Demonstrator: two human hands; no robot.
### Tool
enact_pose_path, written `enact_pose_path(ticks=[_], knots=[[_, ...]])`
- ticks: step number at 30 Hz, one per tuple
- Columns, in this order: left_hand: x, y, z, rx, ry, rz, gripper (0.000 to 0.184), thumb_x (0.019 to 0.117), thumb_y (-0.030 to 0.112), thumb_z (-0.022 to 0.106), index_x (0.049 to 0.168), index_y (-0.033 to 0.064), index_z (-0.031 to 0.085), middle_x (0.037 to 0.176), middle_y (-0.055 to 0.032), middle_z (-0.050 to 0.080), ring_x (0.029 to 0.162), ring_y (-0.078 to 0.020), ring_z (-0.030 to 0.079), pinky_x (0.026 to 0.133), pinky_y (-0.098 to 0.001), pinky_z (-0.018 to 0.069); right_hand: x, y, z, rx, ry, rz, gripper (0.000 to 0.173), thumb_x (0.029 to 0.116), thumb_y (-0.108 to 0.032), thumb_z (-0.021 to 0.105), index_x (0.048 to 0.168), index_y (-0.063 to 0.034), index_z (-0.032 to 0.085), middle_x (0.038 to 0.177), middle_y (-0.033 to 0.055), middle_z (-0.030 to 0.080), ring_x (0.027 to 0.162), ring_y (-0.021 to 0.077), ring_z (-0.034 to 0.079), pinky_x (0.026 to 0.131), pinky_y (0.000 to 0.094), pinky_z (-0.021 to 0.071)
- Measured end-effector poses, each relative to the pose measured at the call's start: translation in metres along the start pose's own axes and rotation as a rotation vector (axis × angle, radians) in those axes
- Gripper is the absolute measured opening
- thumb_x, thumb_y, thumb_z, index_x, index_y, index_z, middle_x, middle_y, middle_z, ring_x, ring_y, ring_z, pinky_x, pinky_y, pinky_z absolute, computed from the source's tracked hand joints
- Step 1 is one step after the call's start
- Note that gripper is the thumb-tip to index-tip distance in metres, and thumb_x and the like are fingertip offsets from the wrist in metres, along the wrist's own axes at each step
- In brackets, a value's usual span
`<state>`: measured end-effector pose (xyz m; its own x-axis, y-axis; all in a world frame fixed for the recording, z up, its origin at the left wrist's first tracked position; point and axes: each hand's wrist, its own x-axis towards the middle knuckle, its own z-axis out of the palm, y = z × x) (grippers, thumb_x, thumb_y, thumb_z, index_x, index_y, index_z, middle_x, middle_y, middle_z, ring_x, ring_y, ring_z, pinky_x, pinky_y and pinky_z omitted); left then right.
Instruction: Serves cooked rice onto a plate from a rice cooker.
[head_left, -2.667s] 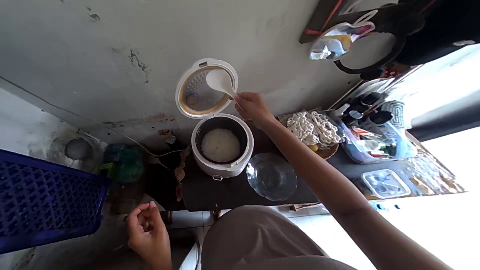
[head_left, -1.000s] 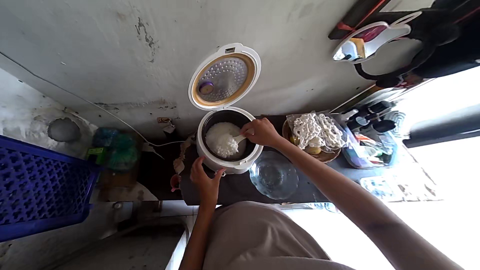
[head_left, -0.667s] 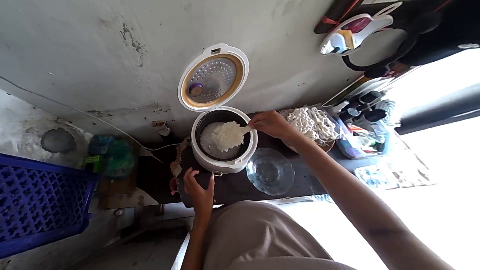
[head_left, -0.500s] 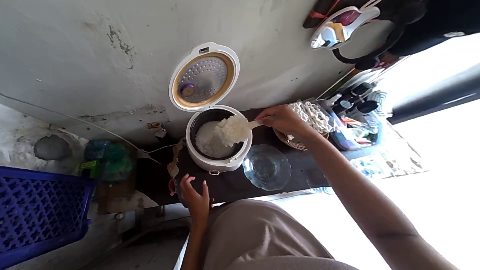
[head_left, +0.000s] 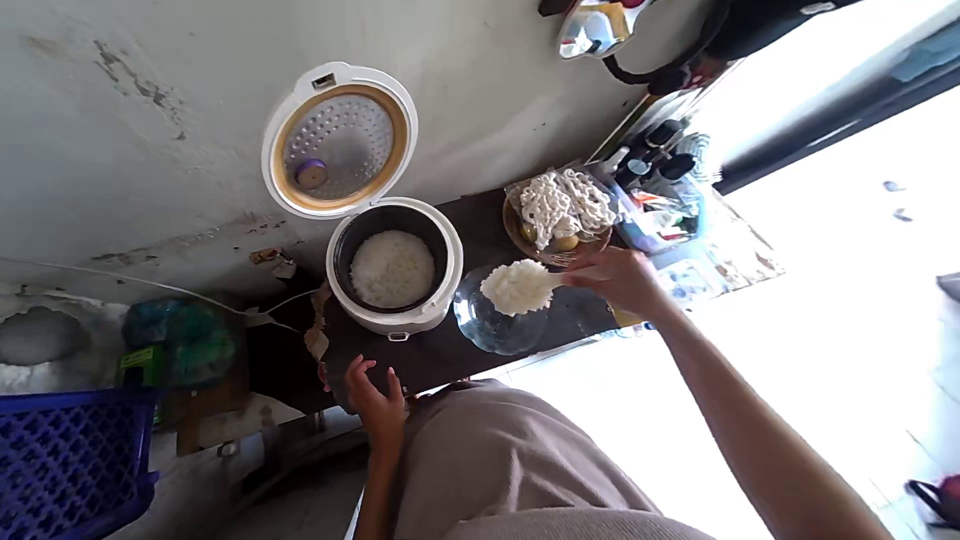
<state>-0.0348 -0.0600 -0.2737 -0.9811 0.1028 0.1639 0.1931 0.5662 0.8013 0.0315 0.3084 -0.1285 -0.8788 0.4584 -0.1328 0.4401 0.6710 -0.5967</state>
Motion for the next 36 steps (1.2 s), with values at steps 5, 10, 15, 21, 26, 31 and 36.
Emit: enact_pose_path(ticks=[5, 10, 15, 21, 26, 31, 36], knots=[[0.0, 0.004, 0.001, 0.014, -0.032, 0.034, 0.039, 0.0866, 0.006, 0.066, 0.115, -0.0184, 0.057, 0.129, -0.0387, 0.054, 0.119, -0.0535, 0.055, 0.094, -0.0675, 0.0429, -0.014, 0.024, 0.092, -0.358, 0.365, -0.267, 0.015, 0.095, -0.001, 0.063, 0.096, 0.005, 0.076, 0.092, 0.0267, 0.072, 0.093, 0.0483, 0.068, 0.088, 0.0678, 0.0452], [0.002, 0.013, 0.004, 0.011, -0.045, 0.054, 0.039, 0.0863, 0.006, 0.065, 0.116, -0.0183, 0.056, 0.128, -0.0385, 0.055, 0.118, -0.0533, 0.055, 0.094, -0.0684, 0.0418, -0.018, 0.041, 0.122, -0.49, 0.538, -0.393, 0.018, 0.0905, 0.006, 0.062, 0.097, 0.0006, 0.078, 0.085, 0.0217, 0.072, 0.08, 0.0414, 0.069, 0.079, 0.0597, 0.0475], [0.0, 0.014, 0.007, 0.014, -0.046, 0.059, 0.039, 0.0865, 0.006, 0.065, 0.116, -0.0176, 0.056, 0.128, -0.0377, 0.055, 0.117, -0.052, 0.056, 0.091, -0.0679, 0.0428, -0.027, 0.04, 0.104, -0.454, 0.631, -0.36, 0.016, 0.0938, -0.008, 0.065, 0.092, -0.0029, 0.079, 0.077, 0.018, 0.07, 0.074, 0.038, 0.067, 0.076, 0.0565, 0.045], [-0.004, 0.013, 0.008, 0.013, -0.059, 0.058, 0.038, 0.0865, 0.006, 0.065, 0.114, -0.0181, 0.057, 0.128, -0.0386, 0.056, 0.116, -0.053, 0.057, 0.091, -0.0659, 0.0452, -0.044, 0.028, 0.132, -0.391, 0.531, -0.311, 0.013, 0.0907, -0.003, 0.066, 0.089, 0.0017, 0.078, 0.078, 0.0215, 0.07, 0.075, 0.0409, 0.068, 0.073, 0.0583, 0.0477], [-0.004, 0.014, 0.008, 0.011, -0.045, 0.067, 0.037, 0.0861, 0.006, 0.064, 0.114, -0.0177, 0.057, 0.128, -0.0388, 0.055, 0.115, -0.0523, 0.057, 0.091, -0.0662, 0.0442, -0.046, 0.019, 0.135, -0.407, 0.635, -0.328, 0.014, 0.0916, -0.008, 0.066, 0.087, -0.0036, 0.079, 0.073, 0.0156, 0.068, 0.07, 0.0345, 0.066, 0.072, 0.0525, 0.0453], [-0.003, 0.012, 0.007, 0.017, -0.04, 0.057, 0.038, 0.0869, 0.006, 0.064, 0.115, -0.0182, 0.056, 0.128, -0.0386, 0.055, 0.116, -0.052, 0.057, 0.09, -0.0656, 0.0448, -0.054, 0.036, 0.137, -0.409, 0.582, -0.348, 0.015, 0.091, -0.007, 0.066, 0.084, -0.0015, 0.078, 0.073, 0.0172, 0.067, 0.071, 0.0368, 0.066, 0.071, 0.0536, 0.0456], [-0.003, 0.013, 0.003, 0.013, -0.003, 0.049, 0.036, 0.0864, 0.005, 0.064, 0.113, -0.0176, 0.057, 0.127, -0.0374, 0.057, 0.115, -0.0507, 0.058, 0.09, -0.0635, 0.0461, -0.056, 0.021, 0.103, -0.383, 0.548, -0.258, 0.012, 0.0894, -0.006, 0.068, 0.087, 0.0001, 0.078, 0.076, 0.0202, 0.069, 0.075, 0.0416, 0.066, 0.075, 0.0598, 0.0447]])
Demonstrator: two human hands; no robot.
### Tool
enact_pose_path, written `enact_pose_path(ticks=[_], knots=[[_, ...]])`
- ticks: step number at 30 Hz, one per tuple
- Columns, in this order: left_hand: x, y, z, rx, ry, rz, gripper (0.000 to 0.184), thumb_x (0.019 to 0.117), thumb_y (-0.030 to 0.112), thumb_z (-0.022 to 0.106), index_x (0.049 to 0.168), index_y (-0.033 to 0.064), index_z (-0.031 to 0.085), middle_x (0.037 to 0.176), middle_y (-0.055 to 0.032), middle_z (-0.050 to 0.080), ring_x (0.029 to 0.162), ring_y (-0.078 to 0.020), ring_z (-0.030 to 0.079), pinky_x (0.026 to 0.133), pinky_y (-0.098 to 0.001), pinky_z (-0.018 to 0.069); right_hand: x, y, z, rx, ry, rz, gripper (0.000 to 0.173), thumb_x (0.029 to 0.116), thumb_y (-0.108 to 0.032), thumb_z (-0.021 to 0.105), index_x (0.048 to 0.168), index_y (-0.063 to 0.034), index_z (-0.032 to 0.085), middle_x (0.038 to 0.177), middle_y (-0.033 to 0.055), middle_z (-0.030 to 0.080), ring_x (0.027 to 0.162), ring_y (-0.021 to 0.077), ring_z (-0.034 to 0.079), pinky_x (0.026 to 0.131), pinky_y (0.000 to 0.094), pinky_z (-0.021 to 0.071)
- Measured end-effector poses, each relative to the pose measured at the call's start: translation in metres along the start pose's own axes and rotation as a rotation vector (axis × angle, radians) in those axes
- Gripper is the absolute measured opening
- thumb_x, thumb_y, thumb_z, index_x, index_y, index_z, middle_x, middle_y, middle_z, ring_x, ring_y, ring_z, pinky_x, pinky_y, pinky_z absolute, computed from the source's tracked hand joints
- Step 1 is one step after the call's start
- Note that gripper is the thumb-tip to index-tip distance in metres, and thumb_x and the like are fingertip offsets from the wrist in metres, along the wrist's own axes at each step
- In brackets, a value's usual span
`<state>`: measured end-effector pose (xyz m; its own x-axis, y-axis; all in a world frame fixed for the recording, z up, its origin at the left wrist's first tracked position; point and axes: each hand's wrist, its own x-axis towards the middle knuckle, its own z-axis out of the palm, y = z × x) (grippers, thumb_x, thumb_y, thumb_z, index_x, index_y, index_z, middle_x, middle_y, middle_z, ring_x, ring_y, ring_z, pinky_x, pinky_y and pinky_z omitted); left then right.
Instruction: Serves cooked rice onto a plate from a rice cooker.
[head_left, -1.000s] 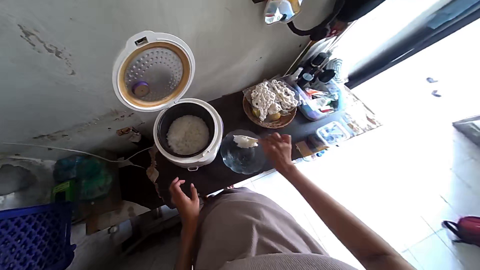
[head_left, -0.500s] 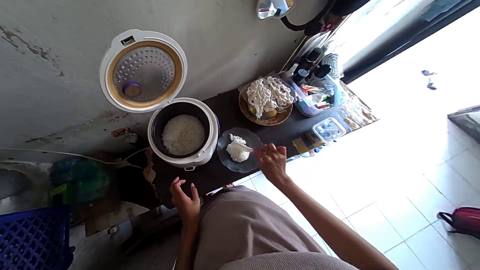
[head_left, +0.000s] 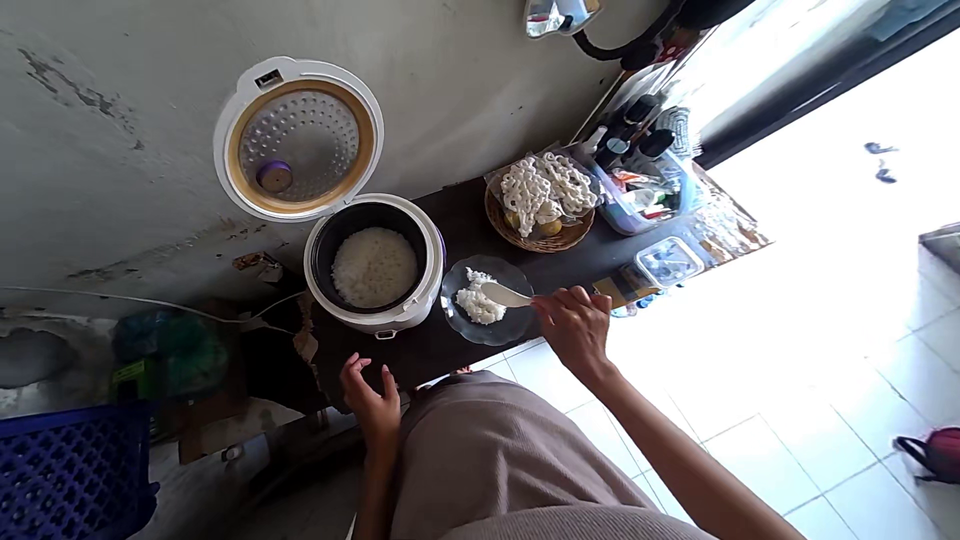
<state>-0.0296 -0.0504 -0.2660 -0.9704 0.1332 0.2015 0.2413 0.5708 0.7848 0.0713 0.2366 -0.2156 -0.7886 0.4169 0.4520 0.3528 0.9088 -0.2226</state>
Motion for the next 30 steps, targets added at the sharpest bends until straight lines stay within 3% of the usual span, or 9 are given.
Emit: enact_pose_path(ticks=[4, 9, 12, 14, 17, 20, 24, 30], knots=[[0.009, -0.002, -0.004, -0.045, 0.007, -0.014, 0.038, 0.0887, 0.004, 0.063, 0.117, -0.0205, 0.055, 0.124, -0.0384, 0.058, 0.114, -0.0496, 0.06, 0.093, -0.0603, 0.0477, 0.036, -0.001, -0.041, 0.111, -0.055, 0.114, 0.016, 0.0909, -0.013, 0.072, 0.096, 0.0018, 0.078, 0.089, 0.0243, 0.073, 0.089, 0.0489, 0.067, 0.084, 0.07, 0.0435], [0.04, 0.006, -0.015, -0.104, 0.04, 0.006, 0.051, 0.0934, 0.011, 0.067, 0.13, -0.0211, 0.052, 0.13, -0.0395, 0.056, 0.118, -0.0495, 0.059, 0.101, -0.0559, 0.0481, 0.11, -0.042, -0.075, 0.26, 0.02, 0.103, 0.021, 0.0914, -0.015, 0.074, 0.102, 0.0029, 0.076, 0.095, 0.0258, 0.072, 0.093, 0.0476, 0.064, 0.085, 0.0665, 0.042], [0.057, 0.013, -0.016, -0.112, 0.062, 0.01, 0.066, 0.0888, 0.02, 0.074, 0.136, -0.0186, 0.05, 0.135, -0.0374, 0.055, 0.123, -0.051, 0.055, 0.102, -0.0633, 0.0424, 0.147, -0.085, -0.053, 0.304, -0.038, -0.082, 0.018, 0.0926, -0.014, 0.073, 0.104, -0.0013, 0.077, 0.096, 0.0221, 0.072, 0.096, 0.0446, 0.065, 0.087, 0.0652, 0.0444], [0.063, 0.02, -0.018, -0.102, 0.06, -0.025, 0.068, 0.0861, 0.021, 0.077, 0.136, -0.0169, 0.051, 0.136, -0.0363, 0.055, 0.124, -0.0509, 0.054, 0.103, -0.0657, 0.0385, 0.165, -0.109, -0.021, 0.28, -0.055, -0.243, 0.013, 0.0923, -0.011, 0.073, 0.102, -0.0028, 0.078, 0.091, 0.0206, 0.072, 0.092, 0.0432, 0.066, 0.083, 0.0621, 0.0459], [0.067, 0.025, -0.019, -0.112, 0.066, -0.058, 0.067, 0.0851, 0.019, 0.078, 0.135, -0.0163, 0.053, 0.136, -0.0359, 0.055, 0.125, -0.0508, 0.053, 0.105, -0.0669, 0.0351, 0.186, -0.131, 0.027, 0.162, -0.01, -0.465, 0.005, 0.0892, 0.0, 0.071, 0.092, 0.0004, 0.076, 0.077, 0.0201, 0.066, 0.08, 0.0415, 0.065, 0.072, 0.0557, 0.0448], [0.069, 0.027, -0.022, -0.113, 0.057, -0.078, 0.065, 0.0848, 0.019, 0.079, 0.134, -0.015, 0.055, 0.135, -0.0342, 0.057, 0.126, -0.0496, 0.054, 0.106, -0.0665, 0.0342, 0.2, -0.139, 0.053, 0.005, -0.067, -0.61, 0.011, 0.0853, 0.013, 0.066, 0.086, 0.0042, 0.072, 0.08, 0.0219, 0.065, 0.084, 0.0407, 0.065, 0.072, 0.0527, 0.0439], [0.071, 0.024, -0.021, -0.116, 0.067, -0.091, 0.064, 0.0843, 0.022, 0.081, 0.133, -0.0125, 0.057, 0.134, -0.0311, 0.06, 0.126, -0.0463, 0.056, 0.107, -0.0649, 0.0346, 0.214, -0.135, 0.062, 0.042, -0.287, -0.562, 0.011, 0.093, 0.003, 0.064, 0.09, 0.005, 0.074, 0.084, 0.0239, 0.068, 0.09, 0.0433, 0.065, 0.081, 0.0572, 0.0434], [0.072, 0.025, -0.023, -0.148, 0.063, -0.112, 0.064, 0.0831, 0.021, 0.082, 0.132, -0.012, 0.058, 0.133, -0.0307, 0.06, 0.126, -0.0455, 0.056, 0.108, -0.0644, 0.0351, 0.23, -0.133, 0.059, 0.144, -0.406, -0.448, 0.008, 0.0881, -0.004, 0.074, 0.093, 0.0009, 0.078, 0.086, 0.0229, 0.071, 0.092, 0.0438, 0.065, 0.085, 0.0603, 0.0415]])
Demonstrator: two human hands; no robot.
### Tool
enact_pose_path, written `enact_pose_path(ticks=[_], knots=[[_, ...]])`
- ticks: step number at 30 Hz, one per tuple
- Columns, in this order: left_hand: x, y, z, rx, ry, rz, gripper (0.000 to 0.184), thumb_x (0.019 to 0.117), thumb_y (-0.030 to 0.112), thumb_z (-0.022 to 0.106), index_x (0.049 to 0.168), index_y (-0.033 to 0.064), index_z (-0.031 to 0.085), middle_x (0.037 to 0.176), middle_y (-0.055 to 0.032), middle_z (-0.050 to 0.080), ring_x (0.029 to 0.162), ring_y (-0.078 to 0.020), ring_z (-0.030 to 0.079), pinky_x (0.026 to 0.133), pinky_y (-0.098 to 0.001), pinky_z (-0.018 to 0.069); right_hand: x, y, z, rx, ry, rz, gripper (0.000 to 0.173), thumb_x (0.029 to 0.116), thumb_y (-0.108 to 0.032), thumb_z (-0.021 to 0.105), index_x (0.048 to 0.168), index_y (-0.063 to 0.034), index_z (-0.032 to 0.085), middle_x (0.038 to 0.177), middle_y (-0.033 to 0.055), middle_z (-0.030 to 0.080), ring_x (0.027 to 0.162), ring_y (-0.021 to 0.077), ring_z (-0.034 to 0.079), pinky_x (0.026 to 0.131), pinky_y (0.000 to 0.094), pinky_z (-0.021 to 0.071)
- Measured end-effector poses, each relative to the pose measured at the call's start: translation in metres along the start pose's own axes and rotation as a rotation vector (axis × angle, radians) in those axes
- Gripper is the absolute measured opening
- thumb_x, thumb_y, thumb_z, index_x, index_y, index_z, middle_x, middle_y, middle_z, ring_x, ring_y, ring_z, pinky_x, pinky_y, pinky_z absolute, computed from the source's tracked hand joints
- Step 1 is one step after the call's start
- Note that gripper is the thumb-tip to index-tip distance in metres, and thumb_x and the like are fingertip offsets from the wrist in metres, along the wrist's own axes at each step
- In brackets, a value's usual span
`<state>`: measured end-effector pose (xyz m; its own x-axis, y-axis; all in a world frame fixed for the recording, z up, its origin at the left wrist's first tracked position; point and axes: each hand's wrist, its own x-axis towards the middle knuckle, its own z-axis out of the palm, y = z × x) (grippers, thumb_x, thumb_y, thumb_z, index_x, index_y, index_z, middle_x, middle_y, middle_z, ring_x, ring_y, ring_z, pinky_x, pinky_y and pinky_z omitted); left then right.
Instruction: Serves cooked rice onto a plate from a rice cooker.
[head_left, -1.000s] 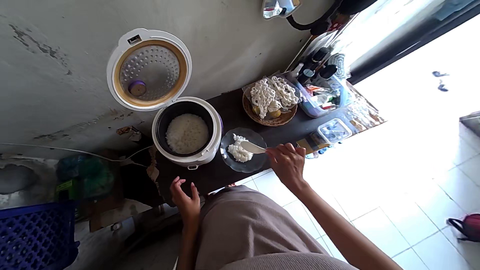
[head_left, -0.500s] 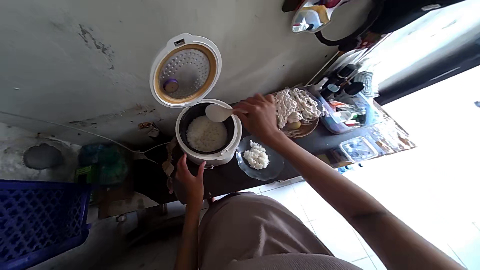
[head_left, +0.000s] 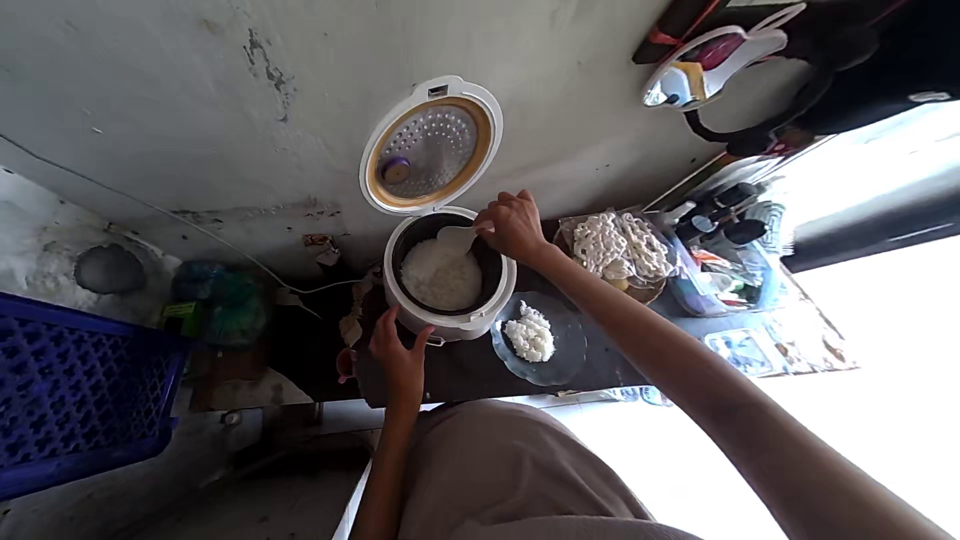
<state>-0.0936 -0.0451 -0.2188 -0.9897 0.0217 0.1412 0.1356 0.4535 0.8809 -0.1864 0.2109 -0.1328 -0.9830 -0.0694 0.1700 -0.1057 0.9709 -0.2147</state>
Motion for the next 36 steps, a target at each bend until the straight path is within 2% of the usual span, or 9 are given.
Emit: enact_pose_path(ticks=[8, 12, 21, 25, 27, 30, 34, 36], knots=[[0.001, -0.002, 0.001, -0.015, 0.022, 0.011, 0.064, 0.0804, 0.02, 0.084, 0.13, -0.013, 0.06, 0.13, -0.031, 0.062, 0.122, -0.0453, 0.058, 0.105, -0.0634, 0.0366, 0.007, -0.005, 0.0, 0.087, -0.157, 0.08, 0.014, 0.0898, -0.013, 0.077, 0.1, -0.0045, 0.08, 0.097, 0.0209, 0.073, 0.099, 0.0412, 0.065, 0.093, 0.06, 0.0396], [0.001, -0.003, 0.001, -0.022, 0.019, 0.011, 0.065, 0.08, 0.02, 0.084, 0.13, -0.0135, 0.059, 0.129, -0.0317, 0.061, 0.122, -0.0458, 0.058, 0.105, -0.0639, 0.0371, -0.003, -0.009, 0.015, 0.186, -0.126, 0.033, 0.013, 0.0864, -0.015, 0.081, 0.097, -0.0075, 0.081, 0.095, 0.0205, 0.073, 0.097, 0.0424, 0.065, 0.092, 0.0624, 0.0412], [0.001, -0.003, 0.001, 0.001, 0.014, 0.013, 0.066, 0.0808, 0.024, 0.084, 0.131, -0.0119, 0.059, 0.13, -0.0304, 0.062, 0.122, -0.0455, 0.058, 0.104, -0.0647, 0.0374, -0.007, -0.018, 0.025, 0.288, -0.3, 0.07, 0.017, 0.089, -0.022, 0.081, 0.101, -0.0103, 0.081, 0.102, 0.0193, 0.074, 0.104, 0.0406, 0.066, 0.101, 0.0644, 0.039], [-0.004, -0.002, 0.001, -0.007, 0.046, 0.009, 0.07, 0.0809, 0.024, 0.083, 0.133, -0.0136, 0.055, 0.136, -0.0328, 0.055, 0.122, -0.047, 0.055, 0.102, -0.0638, 0.0391, -0.013, 0.001, 0.018, 0.358, -0.249, 0.097, 0.015, 0.0875, -0.022, 0.082, 0.099, -0.0116, 0.081, 0.098, 0.0146, 0.076, 0.099, 0.0386, 0.069, 0.093, 0.0668, 0.0443], [-0.009, -0.004, 0.001, -0.024, 0.083, 0.007, 0.066, 0.0837, 0.022, 0.08, 0.132, -0.0151, 0.054, 0.136, -0.0338, 0.054, 0.122, -0.0474, 0.055, 0.103, -0.0624, 0.0403, -0.019, 0.014, 0.014, 0.443, -0.209, 0.109, 0.015, 0.0873, -0.021, 0.082, 0.098, -0.011, 0.081, 0.098, 0.0131, 0.076, 0.097, 0.0366, 0.07, 0.088, 0.0671, 0.0485], [-0.017, -0.009, -0.001, -0.025, 0.098, -0.005, 0.053, 0.0912, 0.016, 0.07, 0.131, -0.0158, 0.053, 0.136, -0.0341, 0.054, 0.123, -0.0472, 0.055, 0.102, -0.0635, 0.04, -0.032, 0.016, -0.012, 0.607, -0.218, 0.171, 0.013, 0.0878, -0.011, 0.08, 0.099, -0.0043, 0.079, 0.1, 0.015, 0.075, 0.096, 0.0324, 0.069, 0.088, 0.0602, 0.0509], [-0.026, -0.019, -0.003, 0.001, 0.101, 0.007, 0.045, 0.0921, 0.009, 0.063, 0.128, -0.0168, 0.054, 0.134, -0.0354, 0.055, 0.121, -0.0478, 0.056, 0.1, -0.063, 0.0428, -0.048, 0.03, -0.025, 0.763, -0.19, 0.217, 0.011, 0.0884, -0.005, 0.078, 0.099, -0.0014, 0.076, 0.094, 0.0094, 0.074, 0.083, 0.0134, 0.066, 0.079, 0.0332, 0.0549], [-0.031, -0.023, -0.003, 0.001, 0.086, 0.006, 0.046, 0.0918, 0.008, 0.063, 0.129, -0.0171, 0.053, 0.134, -0.0352, 0.055, 0.122, -0.0472, 0.056, 0.101, -0.0621, 0.0428, -0.061, 0.036, -0.034, 0.834, -0.173, 0.274, 0.01, 0.0899, -0.005, 0.076, 0.099, -0.0017, 0.076, 0.09, 0.0059, 0.073, 0.077, 0.0072, 0.063, 0.073, 0.0255, 0.054]])
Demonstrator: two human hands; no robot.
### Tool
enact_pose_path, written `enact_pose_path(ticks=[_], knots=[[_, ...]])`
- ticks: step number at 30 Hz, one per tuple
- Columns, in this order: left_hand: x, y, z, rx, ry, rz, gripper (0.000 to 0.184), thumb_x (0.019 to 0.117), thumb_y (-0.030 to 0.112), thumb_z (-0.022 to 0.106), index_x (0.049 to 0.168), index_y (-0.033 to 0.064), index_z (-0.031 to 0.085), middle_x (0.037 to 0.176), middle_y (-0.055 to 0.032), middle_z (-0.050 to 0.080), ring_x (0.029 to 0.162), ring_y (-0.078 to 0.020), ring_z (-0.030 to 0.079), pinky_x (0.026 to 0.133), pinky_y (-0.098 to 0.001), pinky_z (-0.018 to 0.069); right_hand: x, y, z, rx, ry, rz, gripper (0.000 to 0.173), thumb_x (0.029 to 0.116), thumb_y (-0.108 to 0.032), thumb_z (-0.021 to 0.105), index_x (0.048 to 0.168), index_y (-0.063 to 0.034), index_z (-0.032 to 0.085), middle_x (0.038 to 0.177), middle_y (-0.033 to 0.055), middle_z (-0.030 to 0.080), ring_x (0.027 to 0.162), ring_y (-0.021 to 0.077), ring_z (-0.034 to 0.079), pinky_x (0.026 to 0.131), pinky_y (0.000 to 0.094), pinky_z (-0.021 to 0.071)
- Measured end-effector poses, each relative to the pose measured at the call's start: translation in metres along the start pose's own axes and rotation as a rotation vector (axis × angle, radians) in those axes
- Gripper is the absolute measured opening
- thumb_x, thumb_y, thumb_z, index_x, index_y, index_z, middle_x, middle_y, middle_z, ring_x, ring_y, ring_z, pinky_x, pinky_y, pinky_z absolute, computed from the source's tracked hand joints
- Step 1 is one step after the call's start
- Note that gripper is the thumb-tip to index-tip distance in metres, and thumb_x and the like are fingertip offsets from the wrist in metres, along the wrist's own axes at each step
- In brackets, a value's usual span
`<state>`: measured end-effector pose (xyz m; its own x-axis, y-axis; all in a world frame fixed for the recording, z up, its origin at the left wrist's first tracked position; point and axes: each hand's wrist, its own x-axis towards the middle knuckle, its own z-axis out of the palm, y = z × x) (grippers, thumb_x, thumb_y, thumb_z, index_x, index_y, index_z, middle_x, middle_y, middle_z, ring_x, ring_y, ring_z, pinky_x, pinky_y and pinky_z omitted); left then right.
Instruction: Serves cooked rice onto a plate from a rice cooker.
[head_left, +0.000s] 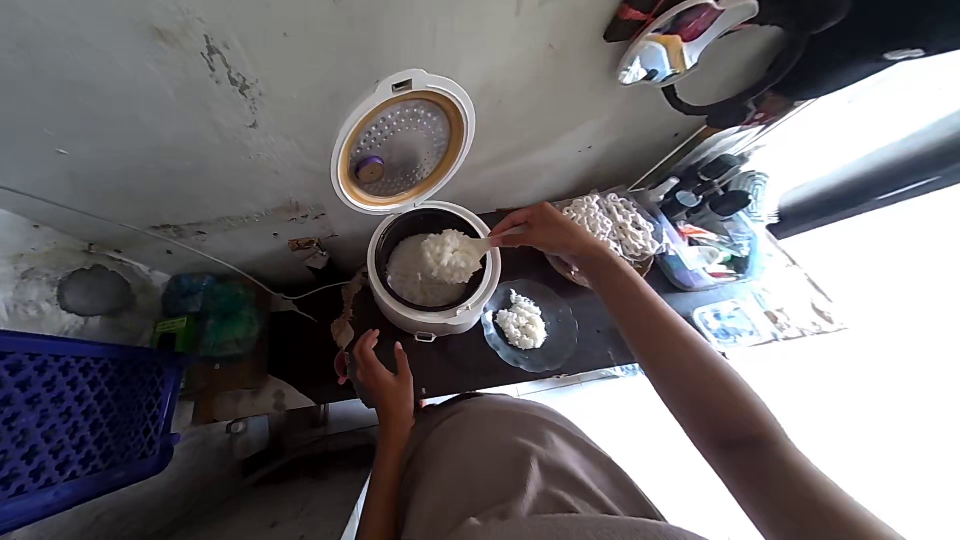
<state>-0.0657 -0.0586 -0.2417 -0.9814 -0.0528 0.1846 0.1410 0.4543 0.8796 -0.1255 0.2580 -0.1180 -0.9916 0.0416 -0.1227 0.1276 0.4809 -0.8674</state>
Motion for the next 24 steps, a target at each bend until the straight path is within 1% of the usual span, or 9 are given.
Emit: enact_pose_path(ticks=[4, 6, 10, 13, 15, 16, 18, 20, 24], knots=[[-0.007, -0.007, 0.003, 0.022, -0.025, 0.024, 0.046, 0.091, 0.007, 0.062, 0.128, -0.0181, 0.052, 0.132, -0.0361, 0.055, 0.119, -0.0483, 0.057, 0.098, -0.0642, 0.043, -0.042, -0.002, -0.027, 0.022, 0.105, 0.042, 0.01, 0.0913, -0.004, 0.073, 0.101, -0.0032, 0.074, 0.089, 0.004, 0.072, 0.074, 0.0062, 0.062, 0.069, 0.0242, 0.053], [-0.009, -0.012, 0.003, 0.043, -0.033, 0.05, 0.046, 0.091, 0.008, 0.061, 0.127, -0.0192, 0.052, 0.131, -0.0373, 0.056, 0.118, -0.0484, 0.058, 0.098, -0.0626, 0.0448, -0.066, -0.004, -0.042, -0.001, 0.176, 0.112, 0.011, 0.0908, -0.002, 0.073, 0.102, -0.002, 0.074, 0.09, 0.0062, 0.072, 0.075, 0.0089, 0.063, 0.07, 0.0287, 0.0534], [-0.014, -0.019, 0.002, 0.088, -0.061, 0.074, 0.045, 0.0918, 0.007, 0.061, 0.126, -0.0203, 0.052, 0.13, -0.0388, 0.056, 0.117, -0.0497, 0.058, 0.099, -0.0586, 0.0467, -0.114, 0.008, -0.061, -0.026, 0.282, 0.231, 0.015, 0.086, 0.007, 0.074, 0.1, 0.0025, 0.072, 0.09, 0.0085, 0.071, 0.079, 0.0093, 0.065, 0.075, 0.0283, 0.0557], [-0.018, -0.023, 0.003, 0.098, -0.077, 0.062, 0.045, 0.0919, 0.006, 0.061, 0.127, -0.0208, 0.051, 0.131, -0.0401, 0.054, 0.119, -0.0506, 0.056, 0.1, -0.0589, 0.0454, -0.144, 0.034, -0.059, -0.165, 0.375, 0.317, 0.022, 0.0817, -0.001, 0.083, 0.102, 0.0012, 0.075, 0.102, 0.016, 0.072, 0.098, 0.0243, 0.067, 0.092, 0.0459, 0.0527], [-0.019, -0.022, 0.003, 0.105, -0.091, 0.061, 0.045, 0.0911, 0.005, 0.062, 0.126, -0.0207, 0.051, 0.131, -0.0404, 0.053, 0.119, -0.0503, 0.056, 0.1, -0.0581, 0.0456, -0.157, 0.054, -0.04, -0.312, 0.466, 0.278, 0.022, 0.0833, -0.008, 0.084, 0.102, 0.0006, 0.077, 0.108, 0.0249, 0.07, 0.11, 0.0437, 0.061, 0.101, 0.066, 0.0391], [-0.019, -0.022, 0.004, 0.109, -0.102, 0.06, 0.044, 0.0909, 0.004, 0.062, 0.126, -0.0204, 0.052, 0.131, -0.0402, 0.053, 0.119, -0.0504, 0.056, 0.1, -0.0582, 0.0457, -0.16, 0.062, -0.024, -0.418, 0.517, 0.213, 0.017, 0.0856, -0.009, 0.081, 0.1, 0.0, 0.079, 0.104, 0.0256, 0.072, 0.107, 0.0474, 0.062, 0.1, 0.07, 0.0364], [-0.019, -0.02, 0.006, 0.124, -0.128, 0.063, 0.045, 0.091, 0.005, 0.062, 0.127, -0.0197, 0.052, 0.131, -0.0393, 0.054, 0.119, -0.0501, 0.057, 0.1, -0.058, 0.0461, -0.161, 0.086, 0.015, -0.65, 0.61, 0.047, 0.011, 0.0901, -0.006, 0.072, 0.094, 0.0002, 0.08, 0.094, 0.0236, 0.074, 0.096, 0.047, 0.068, 0.091, 0.0699, 0.0422], [-0.02, -0.016, 0.01, 0.127, -0.155, 0.074, 0.045, 0.0919, 0.006, 0.062, 0.128, -0.0199, 0.051, 0.132, -0.0395, 0.053, 0.119, -0.0503, 0.057, 0.1, -0.0574, 0.047, -0.16, 0.11, 0.047, -0.823, 0.664, -0.075, 0.014, 0.0921, 0.001, 0.065, 0.094, 0.001, 0.079, 0.088, 0.0224, 0.073, 0.086, 0.0438, 0.07, 0.084, 0.0646, 0.0473], [-0.019, -0.006, 0.015, 0.119, -0.173, 0.112, 0.045, 0.0911, 0.005, 0.062, 0.127, -0.021, 0.051, 0.131, -0.0407, 0.053, 0.118, -0.0519, 0.057, 0.098, -0.058, 0.0473, -0.162, 0.127, 0.061, -0.959, 0.794, -0.143, 0.02, 0.0889, 0.004, 0.064, 0.095, -0.0051, 0.08, 0.081, 0.0168, 0.072, 0.075, 0.0367, 0.067, 0.079, 0.056, 0.0457]])
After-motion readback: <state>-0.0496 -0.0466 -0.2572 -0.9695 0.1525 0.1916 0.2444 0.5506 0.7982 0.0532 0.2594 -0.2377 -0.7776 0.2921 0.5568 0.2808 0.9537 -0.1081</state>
